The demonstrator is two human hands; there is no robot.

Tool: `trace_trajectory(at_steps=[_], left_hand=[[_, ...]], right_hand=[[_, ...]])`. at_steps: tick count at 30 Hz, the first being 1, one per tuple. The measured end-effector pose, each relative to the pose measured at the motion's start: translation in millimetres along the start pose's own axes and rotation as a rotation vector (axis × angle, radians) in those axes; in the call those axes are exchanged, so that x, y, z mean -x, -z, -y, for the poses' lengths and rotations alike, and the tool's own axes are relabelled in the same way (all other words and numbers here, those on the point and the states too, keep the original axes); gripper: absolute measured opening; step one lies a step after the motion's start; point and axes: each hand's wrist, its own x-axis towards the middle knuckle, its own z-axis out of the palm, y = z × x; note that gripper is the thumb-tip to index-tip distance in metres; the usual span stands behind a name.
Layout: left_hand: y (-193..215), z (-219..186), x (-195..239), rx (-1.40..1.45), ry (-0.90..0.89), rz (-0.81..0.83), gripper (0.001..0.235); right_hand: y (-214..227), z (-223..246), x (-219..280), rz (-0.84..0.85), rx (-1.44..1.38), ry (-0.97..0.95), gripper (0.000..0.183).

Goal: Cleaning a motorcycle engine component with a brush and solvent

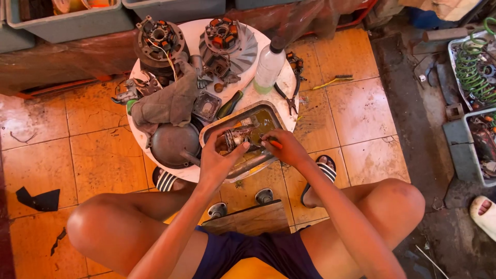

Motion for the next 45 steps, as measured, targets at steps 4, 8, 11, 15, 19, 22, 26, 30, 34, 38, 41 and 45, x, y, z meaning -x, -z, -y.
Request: trace_trajectory(at_steps=[4, 8, 11, 15, 19, 22, 26, 30, 34, 38, 41, 45], left_hand=[[0, 15, -13, 0.102, 0.093, -0.056, 0.068], [-2, 21, -16, 0.120, 0.108, -0.084, 0.068], [1, 32, -16, 0.107, 0.123, -0.128, 0.078], [-10, 106, -36, 0.364, 0.130, -0.226, 0.082], [-21, 124, -36, 0.505, 0.048, -0.271, 0.055], [-21, 69, -7, 0.479, 0.037, -0.273, 0.068], [-12, 71, -18, 0.295, -0.138, -0.234, 0.074], [-7, 81, -20, 0.244, -0.146, -0.210, 0.076], [-3, 92, -23, 0.192, -0.179, -0.180, 0.075], [-8, 89, -20, 0.073, -0.214, -0.145, 0.076], [-11, 81, -17, 0.022, -0.249, -0.125, 0.075], [-18, 79, -23, -0.004, -0.302, -0.126, 0.076]], right_hand=[[-1, 11, -1, -0.020, -0.095, -0.092, 0.016], [-1, 18, 0, -0.026, -0.032, -0.217, 0.019], [-6, 14, 8, -0.064, -0.080, -0.244, 0.018], [-11, -7, 14, -0.228, -0.036, -0.214, 0.010], [-16, -21, 12, -0.232, -0.084, -0.169, 0.010], [-19, -29, 15, -0.273, -0.149, -0.138, 0.010], [-18, -25, 10, -0.276, -0.160, -0.136, 0.008], [-14, -16, 8, -0.243, -0.186, -0.143, 0.011], [-15, -26, 7, -0.245, -0.166, -0.172, 0.015], [-28, -32, 5, -0.295, -0.103, -0.133, 0.019], [-42, -34, 5, -0.276, -0.047, -0.089, 0.021], [-61, -62, -2, -0.371, 0.001, -0.011, 0.026]])
